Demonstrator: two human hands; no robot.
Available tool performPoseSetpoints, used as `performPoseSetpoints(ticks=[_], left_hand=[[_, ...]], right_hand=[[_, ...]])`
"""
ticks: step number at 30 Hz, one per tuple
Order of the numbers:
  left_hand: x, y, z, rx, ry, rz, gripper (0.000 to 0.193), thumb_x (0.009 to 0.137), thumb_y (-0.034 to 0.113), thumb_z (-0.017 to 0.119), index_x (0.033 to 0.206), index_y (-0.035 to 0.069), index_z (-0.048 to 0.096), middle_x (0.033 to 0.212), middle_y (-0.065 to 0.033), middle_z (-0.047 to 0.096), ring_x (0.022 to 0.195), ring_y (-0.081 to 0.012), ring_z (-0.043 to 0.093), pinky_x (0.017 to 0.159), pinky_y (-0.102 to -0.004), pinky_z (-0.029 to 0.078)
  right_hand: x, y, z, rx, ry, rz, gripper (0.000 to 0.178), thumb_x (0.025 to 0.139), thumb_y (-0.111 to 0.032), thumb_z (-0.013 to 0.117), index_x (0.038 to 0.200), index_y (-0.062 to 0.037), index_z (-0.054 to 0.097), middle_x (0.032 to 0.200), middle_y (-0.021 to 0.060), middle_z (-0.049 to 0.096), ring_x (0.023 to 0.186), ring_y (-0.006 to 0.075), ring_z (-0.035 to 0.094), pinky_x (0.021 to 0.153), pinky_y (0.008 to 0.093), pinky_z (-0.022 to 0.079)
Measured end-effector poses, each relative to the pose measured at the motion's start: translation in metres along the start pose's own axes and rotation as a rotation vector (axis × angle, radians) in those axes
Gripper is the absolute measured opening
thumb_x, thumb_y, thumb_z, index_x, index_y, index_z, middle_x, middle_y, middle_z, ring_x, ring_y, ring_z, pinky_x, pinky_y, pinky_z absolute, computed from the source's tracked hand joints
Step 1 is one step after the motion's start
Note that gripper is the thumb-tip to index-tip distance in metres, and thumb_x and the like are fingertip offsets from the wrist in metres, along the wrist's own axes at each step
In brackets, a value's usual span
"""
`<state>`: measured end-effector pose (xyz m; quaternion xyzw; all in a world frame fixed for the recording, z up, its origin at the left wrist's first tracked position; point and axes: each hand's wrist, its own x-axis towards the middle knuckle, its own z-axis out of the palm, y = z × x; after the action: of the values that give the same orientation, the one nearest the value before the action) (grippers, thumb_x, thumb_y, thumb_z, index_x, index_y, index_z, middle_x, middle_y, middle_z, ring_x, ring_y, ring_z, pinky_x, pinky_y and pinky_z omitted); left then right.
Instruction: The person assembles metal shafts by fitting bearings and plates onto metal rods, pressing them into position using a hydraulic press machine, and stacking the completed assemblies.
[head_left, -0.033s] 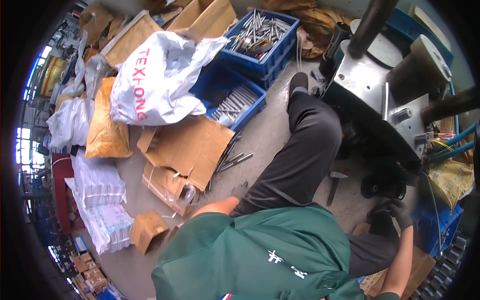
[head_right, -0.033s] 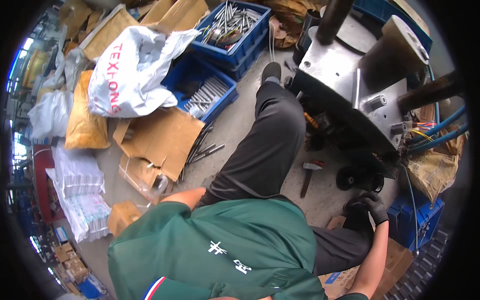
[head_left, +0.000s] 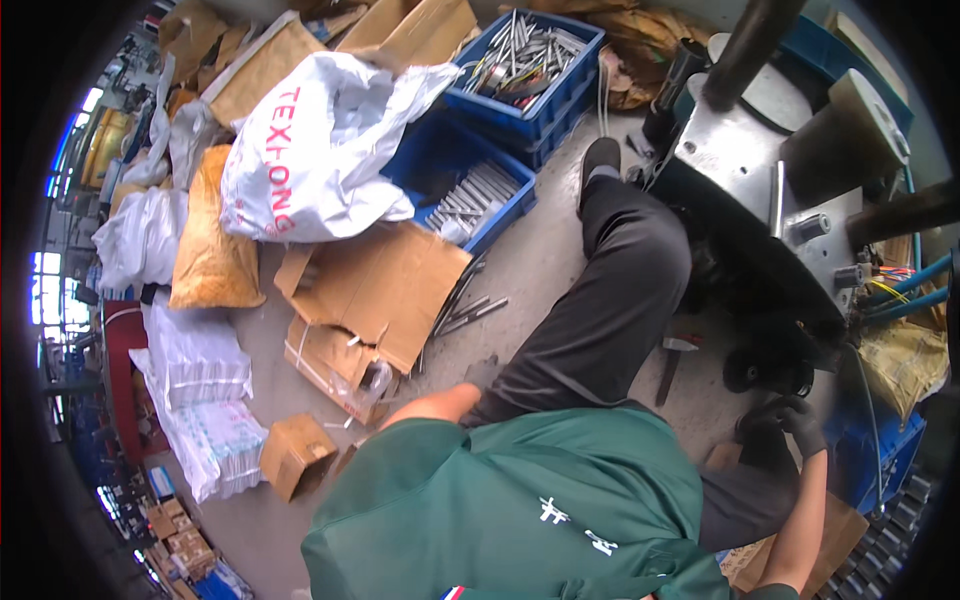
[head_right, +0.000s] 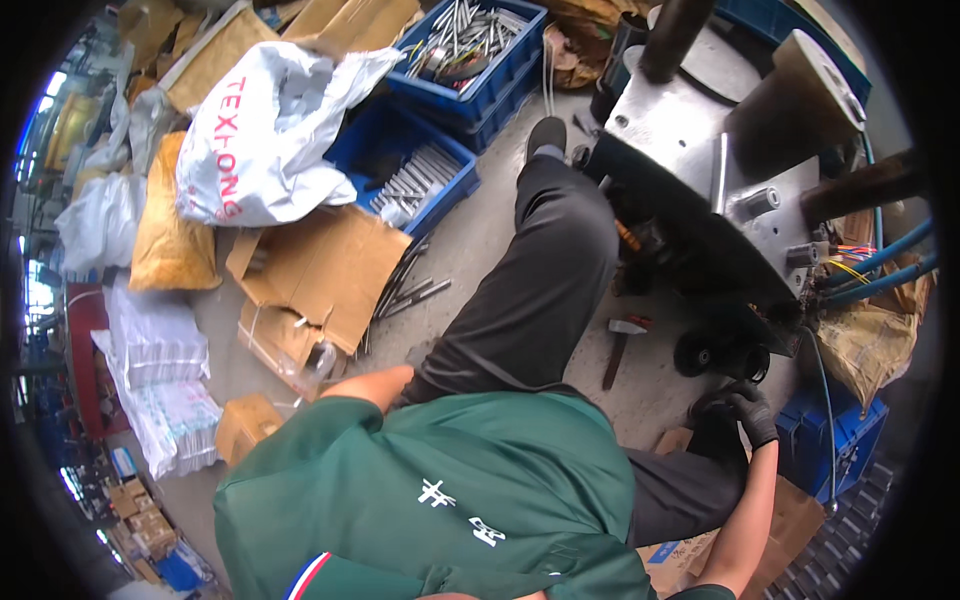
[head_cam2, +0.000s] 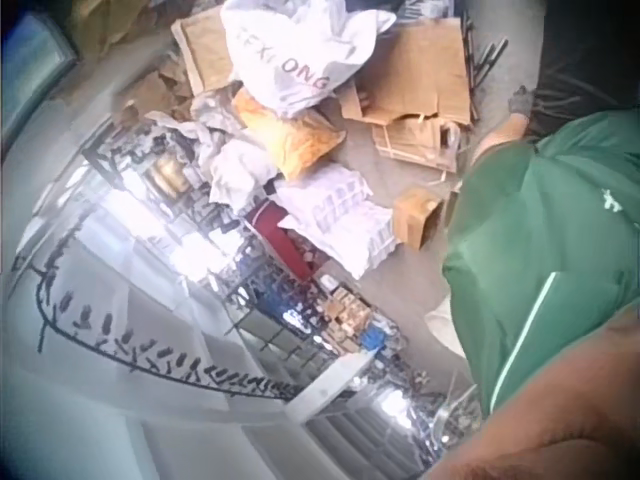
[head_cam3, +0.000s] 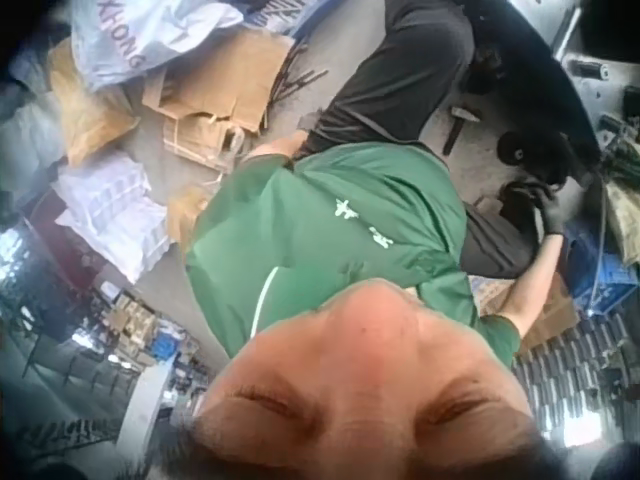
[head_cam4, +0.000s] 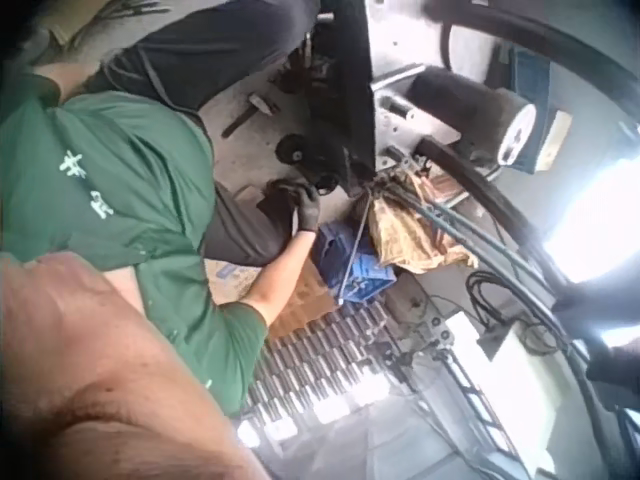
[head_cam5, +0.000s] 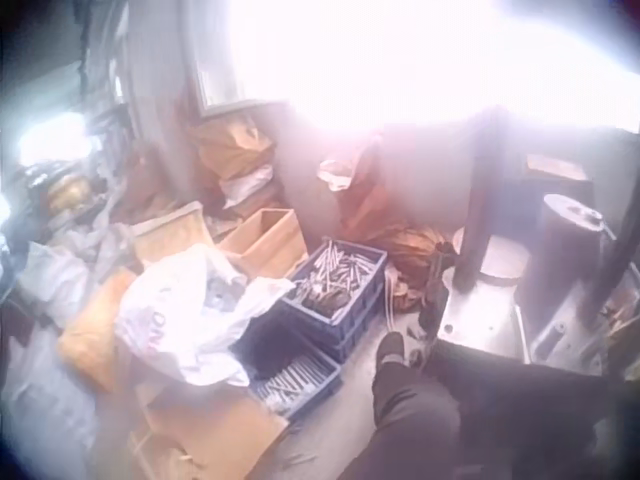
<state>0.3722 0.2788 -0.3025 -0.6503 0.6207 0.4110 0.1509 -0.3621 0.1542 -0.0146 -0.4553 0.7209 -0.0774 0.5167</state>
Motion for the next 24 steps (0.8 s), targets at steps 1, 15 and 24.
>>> performPoseSetpoints(ticks=[1, 15, 24], left_hand=[[-0.002, 0.008, -0.014, -0.013, -0.025, -0.020, 0.048, 0.097, 0.045, 0.054, 0.136, 0.018, 0.062, 0.138, -0.0206, 0.058, 0.126, -0.0398, 0.061, 0.102, -0.0537, 0.052], [0.029, -0.028, -0.082, -0.011, 0.638, -0.395, 0.063, 0.087, 0.030, 0.068, 0.145, 0.011, 0.054, 0.132, -0.0233, 0.063, 0.126, -0.0414, 0.059, 0.110, -0.0505, 0.044], [0.015, -0.034, -0.136, -0.157, 1.182, -0.494, 0.053, 0.084, 0.015, 0.062, 0.137, 0.011, 0.059, 0.134, -0.0220, 0.060, 0.131, -0.0416, 0.052, 0.115, -0.0554, 0.035]], right_hand=[[0.001, 0.001, -0.001, 0.028, -0.043, -0.003, 0.022, 0.090, -0.008, 0.064, 0.110, -0.0043, 0.071, 0.093, 0.0036, 0.067, 0.080, 0.0142, 0.065, 0.069, 0.0300, 0.056], [0.014, 0.069, -0.026, 0.010, 0.097, 0.162, 0.029, 0.092, -0.015, 0.067, 0.119, -0.0034, 0.068, 0.088, 0.0057, 0.072, 0.066, 0.0138, 0.063, 0.059, 0.0269, 0.049], [0.008, 0.070, -0.026, 0.017, 0.128, 0.133, 0.023, 0.093, -0.015, 0.067, 0.114, -0.0059, 0.069, 0.087, 0.0040, 0.070, 0.067, 0.0136, 0.063, 0.059, 0.0274, 0.048]])
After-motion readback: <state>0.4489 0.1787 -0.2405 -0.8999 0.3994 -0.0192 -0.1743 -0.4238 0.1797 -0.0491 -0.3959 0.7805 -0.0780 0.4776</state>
